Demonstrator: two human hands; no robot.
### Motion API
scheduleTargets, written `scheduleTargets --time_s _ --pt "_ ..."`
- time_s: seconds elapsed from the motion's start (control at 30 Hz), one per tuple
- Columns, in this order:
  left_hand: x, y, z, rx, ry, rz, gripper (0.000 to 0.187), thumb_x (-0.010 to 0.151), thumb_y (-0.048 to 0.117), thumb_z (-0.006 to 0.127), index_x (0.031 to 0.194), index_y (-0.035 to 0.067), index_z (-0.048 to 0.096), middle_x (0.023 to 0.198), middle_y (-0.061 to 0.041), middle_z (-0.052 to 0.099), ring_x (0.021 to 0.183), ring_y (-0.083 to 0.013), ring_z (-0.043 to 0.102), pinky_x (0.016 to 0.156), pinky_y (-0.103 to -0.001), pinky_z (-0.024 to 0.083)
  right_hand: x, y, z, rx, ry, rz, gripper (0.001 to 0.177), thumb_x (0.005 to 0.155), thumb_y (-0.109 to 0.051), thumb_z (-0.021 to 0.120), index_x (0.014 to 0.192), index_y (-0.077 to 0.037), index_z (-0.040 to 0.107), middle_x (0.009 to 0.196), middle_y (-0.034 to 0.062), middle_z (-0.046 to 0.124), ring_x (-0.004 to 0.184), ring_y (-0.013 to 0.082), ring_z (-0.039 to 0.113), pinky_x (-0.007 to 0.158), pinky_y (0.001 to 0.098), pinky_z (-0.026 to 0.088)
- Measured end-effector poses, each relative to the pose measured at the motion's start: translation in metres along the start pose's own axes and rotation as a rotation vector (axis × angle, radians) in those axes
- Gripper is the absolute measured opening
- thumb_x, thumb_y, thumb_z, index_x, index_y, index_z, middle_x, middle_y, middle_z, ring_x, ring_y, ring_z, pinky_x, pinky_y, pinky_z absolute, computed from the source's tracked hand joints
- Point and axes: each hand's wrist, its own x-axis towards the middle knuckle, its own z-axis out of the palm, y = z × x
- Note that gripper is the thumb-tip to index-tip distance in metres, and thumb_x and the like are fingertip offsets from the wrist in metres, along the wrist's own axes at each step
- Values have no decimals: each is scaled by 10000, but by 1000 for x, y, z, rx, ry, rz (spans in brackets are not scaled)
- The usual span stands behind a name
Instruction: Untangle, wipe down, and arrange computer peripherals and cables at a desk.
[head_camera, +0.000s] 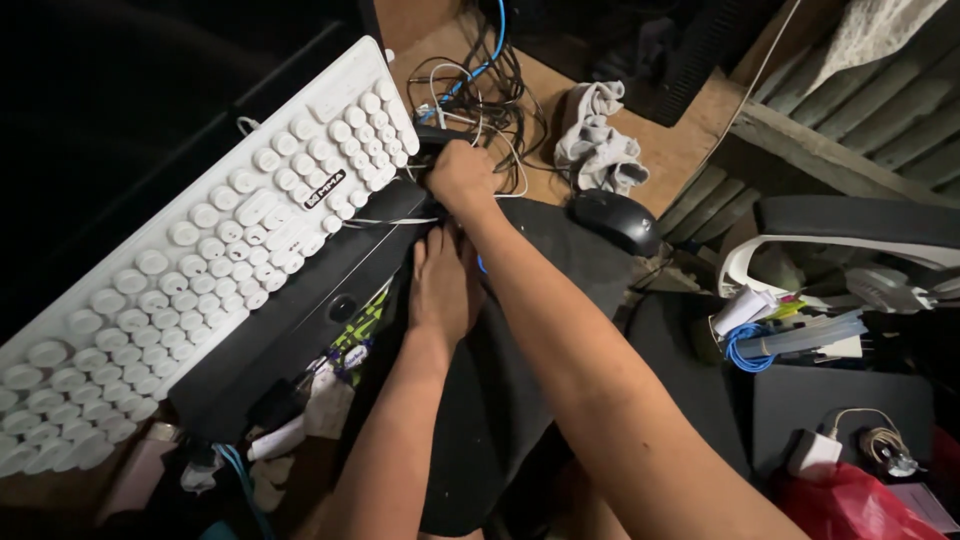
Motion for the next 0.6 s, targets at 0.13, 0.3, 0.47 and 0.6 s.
scheduleTargets --time_s 0.13,0.3,0.47,0.6 --pt "1 1 -7 -21 29 10 550 800 154 639 1324 4 559 1327 -190 549 1170 -365 495 1019 -482 387 10 0 3 -58 16 -34 337 875 -231 662 1148 -55 749 1256 252 682 1206 444 640 1020 573 494" --pt "1 3 -12 -8 -34 -11 604 752 143 679 1320 -20 554 1331 -204 533 1203 -372 484 1050 -478 383 15 3 3 82 47 -13 479 789 -170 704 1227 -29 573 1215 243 670 1186 442 614 1007 609 432" --pt "0 5 -15 -8 -10 -27 605 681 125 716 1256 -19 591 1352 -207 529 1224 -366 485 1047 -465 387 26 23 -3 96 151 -262 404 801 -94 662 1202 -84 605 1136 212 718 1144 422 648 1005 571 486" --pt "-1 4 -11 10 20 -22 530 763 83 702 1280 7 612 1349 -182 550 1254 -345 500 1067 -452 405 0 22 -48 -95 208 -593 377 718 -63 736 1071 -77 604 938 134 747 995 396 690 916 582 446"
